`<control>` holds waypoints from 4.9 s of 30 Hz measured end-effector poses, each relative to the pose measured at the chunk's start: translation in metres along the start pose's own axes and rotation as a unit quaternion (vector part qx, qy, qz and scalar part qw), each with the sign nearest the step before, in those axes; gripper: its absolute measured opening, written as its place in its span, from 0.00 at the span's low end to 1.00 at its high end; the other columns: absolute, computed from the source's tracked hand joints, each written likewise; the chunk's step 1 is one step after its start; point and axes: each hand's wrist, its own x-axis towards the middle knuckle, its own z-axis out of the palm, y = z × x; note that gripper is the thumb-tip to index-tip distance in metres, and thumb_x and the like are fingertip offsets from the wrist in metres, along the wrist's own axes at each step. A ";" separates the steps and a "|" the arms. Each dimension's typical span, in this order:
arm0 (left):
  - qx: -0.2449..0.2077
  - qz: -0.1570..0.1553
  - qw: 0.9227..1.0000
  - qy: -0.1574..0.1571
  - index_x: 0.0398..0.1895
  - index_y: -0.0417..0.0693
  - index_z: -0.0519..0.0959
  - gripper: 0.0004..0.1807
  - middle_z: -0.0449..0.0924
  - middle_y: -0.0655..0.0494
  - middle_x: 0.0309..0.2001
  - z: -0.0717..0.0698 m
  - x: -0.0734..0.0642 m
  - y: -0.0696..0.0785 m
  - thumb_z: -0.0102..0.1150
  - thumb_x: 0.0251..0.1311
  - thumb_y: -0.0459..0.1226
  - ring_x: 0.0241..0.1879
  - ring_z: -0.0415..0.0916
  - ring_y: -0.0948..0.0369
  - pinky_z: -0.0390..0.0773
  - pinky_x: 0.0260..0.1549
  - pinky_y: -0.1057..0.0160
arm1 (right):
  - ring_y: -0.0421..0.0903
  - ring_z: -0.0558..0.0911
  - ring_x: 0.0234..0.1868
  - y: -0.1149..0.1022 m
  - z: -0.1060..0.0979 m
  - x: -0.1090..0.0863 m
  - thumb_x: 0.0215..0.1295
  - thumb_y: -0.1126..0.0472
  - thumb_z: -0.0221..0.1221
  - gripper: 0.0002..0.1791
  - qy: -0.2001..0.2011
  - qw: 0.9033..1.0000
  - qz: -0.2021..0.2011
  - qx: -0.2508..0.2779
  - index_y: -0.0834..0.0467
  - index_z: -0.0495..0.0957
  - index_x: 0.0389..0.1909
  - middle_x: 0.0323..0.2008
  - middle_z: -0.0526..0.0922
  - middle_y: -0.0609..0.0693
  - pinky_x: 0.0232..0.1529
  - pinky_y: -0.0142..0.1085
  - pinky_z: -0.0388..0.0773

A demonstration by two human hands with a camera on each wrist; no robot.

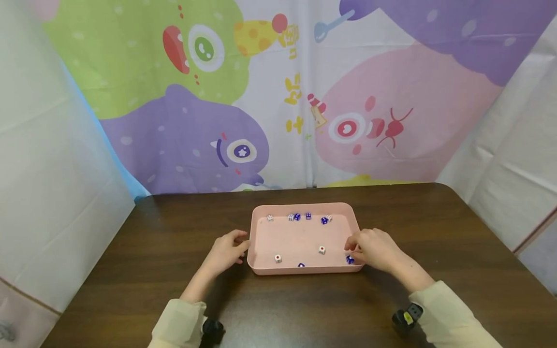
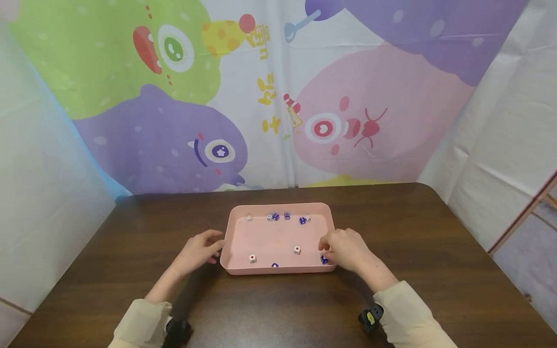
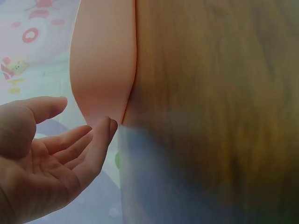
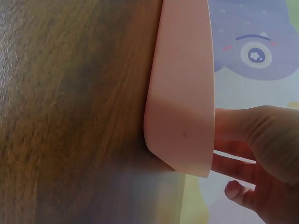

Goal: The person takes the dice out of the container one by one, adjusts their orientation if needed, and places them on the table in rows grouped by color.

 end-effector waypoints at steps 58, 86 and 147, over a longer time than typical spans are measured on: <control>-0.208 -0.058 0.975 -0.048 0.59 0.32 0.65 0.23 0.70 0.37 0.53 0.015 -0.014 -0.012 0.49 0.60 0.29 0.43 0.75 0.52 0.81 0.39 0.56 | 0.37 0.73 0.27 -0.051 0.026 0.006 0.50 0.62 0.62 0.04 0.148 0.989 0.009 0.015 0.52 0.82 0.28 0.28 0.81 0.41 0.37 0.38 0.73; -0.238 -0.049 0.966 -0.090 0.62 0.30 0.59 0.25 0.65 0.33 0.57 0.009 -0.013 -0.018 0.47 0.62 0.30 0.47 0.73 0.50 0.80 0.43 0.56 | 0.34 0.76 0.31 -0.133 0.034 0.017 0.53 0.56 0.62 0.03 0.140 0.974 -0.177 0.017 0.47 0.81 0.30 0.29 0.79 0.37 0.33 0.31 0.70; -0.254 -0.037 0.959 -0.119 0.61 0.27 0.58 0.24 0.65 0.31 0.56 0.007 -0.009 -0.023 0.45 0.63 0.29 0.46 0.73 0.55 0.79 0.45 0.58 | 0.30 0.75 0.32 -0.177 0.059 0.021 0.54 0.50 0.61 0.05 0.026 0.975 -0.219 0.000 0.43 0.80 0.31 0.28 0.77 0.33 0.35 0.26 0.67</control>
